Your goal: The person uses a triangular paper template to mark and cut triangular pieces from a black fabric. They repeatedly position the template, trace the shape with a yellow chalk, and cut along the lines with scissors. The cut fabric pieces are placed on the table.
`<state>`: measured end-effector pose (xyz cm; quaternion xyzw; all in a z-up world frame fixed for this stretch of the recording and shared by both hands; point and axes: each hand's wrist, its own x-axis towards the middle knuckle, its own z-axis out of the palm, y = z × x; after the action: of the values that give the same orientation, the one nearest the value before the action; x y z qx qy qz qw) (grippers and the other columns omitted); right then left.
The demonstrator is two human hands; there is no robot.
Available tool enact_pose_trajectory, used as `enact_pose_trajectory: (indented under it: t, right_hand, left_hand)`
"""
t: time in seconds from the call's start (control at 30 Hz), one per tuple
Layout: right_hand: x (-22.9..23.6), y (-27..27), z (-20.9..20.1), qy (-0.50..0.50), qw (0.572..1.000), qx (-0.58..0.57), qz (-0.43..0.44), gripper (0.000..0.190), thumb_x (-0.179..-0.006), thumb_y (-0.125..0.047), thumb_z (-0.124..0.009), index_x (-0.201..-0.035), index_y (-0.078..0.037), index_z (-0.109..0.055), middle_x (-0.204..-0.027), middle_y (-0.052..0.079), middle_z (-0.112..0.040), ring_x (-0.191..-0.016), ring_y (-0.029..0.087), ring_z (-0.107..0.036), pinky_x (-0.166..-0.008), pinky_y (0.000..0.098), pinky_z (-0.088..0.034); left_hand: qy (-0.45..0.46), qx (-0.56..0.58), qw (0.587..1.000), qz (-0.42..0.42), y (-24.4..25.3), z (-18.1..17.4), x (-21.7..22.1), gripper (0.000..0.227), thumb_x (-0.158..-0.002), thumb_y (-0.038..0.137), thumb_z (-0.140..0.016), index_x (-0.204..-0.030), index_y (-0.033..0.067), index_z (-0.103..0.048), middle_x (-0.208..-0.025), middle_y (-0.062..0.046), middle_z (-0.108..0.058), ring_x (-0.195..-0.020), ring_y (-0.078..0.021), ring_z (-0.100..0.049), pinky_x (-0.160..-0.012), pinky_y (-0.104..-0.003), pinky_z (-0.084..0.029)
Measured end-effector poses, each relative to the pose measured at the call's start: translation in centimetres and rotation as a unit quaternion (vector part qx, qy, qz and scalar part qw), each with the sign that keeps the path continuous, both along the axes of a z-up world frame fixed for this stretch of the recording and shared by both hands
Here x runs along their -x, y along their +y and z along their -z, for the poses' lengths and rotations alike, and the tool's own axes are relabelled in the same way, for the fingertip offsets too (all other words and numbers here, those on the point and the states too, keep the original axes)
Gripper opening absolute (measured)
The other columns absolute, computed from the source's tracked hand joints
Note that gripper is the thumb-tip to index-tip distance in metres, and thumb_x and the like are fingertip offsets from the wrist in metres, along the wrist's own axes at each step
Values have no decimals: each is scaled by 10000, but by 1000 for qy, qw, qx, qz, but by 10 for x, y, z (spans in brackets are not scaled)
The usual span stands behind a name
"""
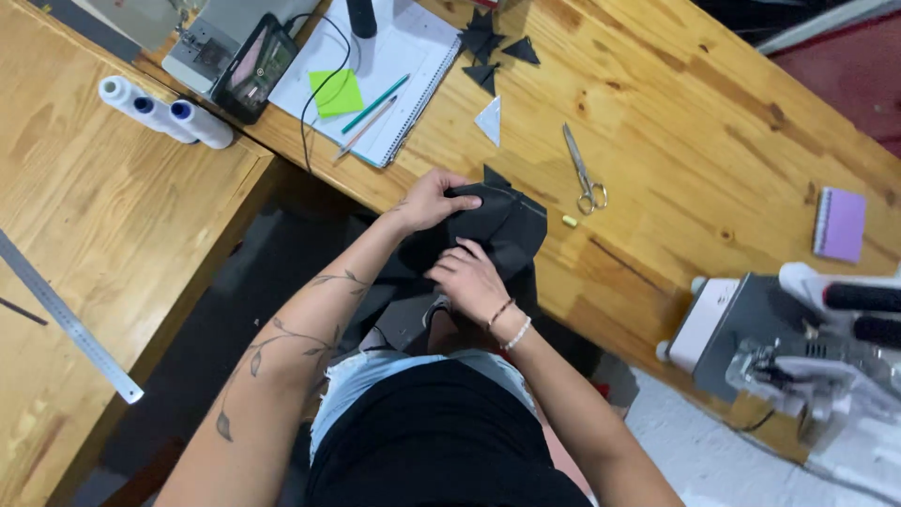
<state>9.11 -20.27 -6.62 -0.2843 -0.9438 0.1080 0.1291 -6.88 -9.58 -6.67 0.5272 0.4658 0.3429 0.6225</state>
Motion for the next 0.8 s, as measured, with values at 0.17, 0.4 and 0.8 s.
enact_pose_trajectory:
  t: [0.17, 0.4, 0.8]
  right_hand:
    - [23, -15, -51, 172, 972, 30, 158, 44, -859, -214, -757, -857, -189, -720, -814, -10, -700, -886, 195, -658, -984, 409, -446]
    - [2, -37, -59, 409, 824, 257, 295, 181, -883, 18, -756, -984, -133, -761, -935, 9, -749, -913, 100, -678, -897, 300, -545]
    - [75, -121, -54, 134, 933, 124, 311, 608, -800, -12, -718, -1385, -91, -569, -1273, 243, -597, -1186, 481, -582, -1034, 568, -469]
  left_hand:
    - [45, -119, 991, -28, -69, -56, 52, 732, -803, 398, -873, -1419, 223, -517, -1332, -184, -536, -1258, -315, -479, -1055, -455, -384]
    - [432, -131, 882, 139, -189, -109, 122, 1243, -725, 370, -879, -1630, 346, -27, -1539, -219, -388, -1406, -418, -433, -1125, -538, -407]
    - [451, 27, 870, 199, -221, -68, 184, 531, -789, 314, -795, -1305, 291, -675, -1180, -155, -728, -1128, -370, -687, -960, -454, -543]
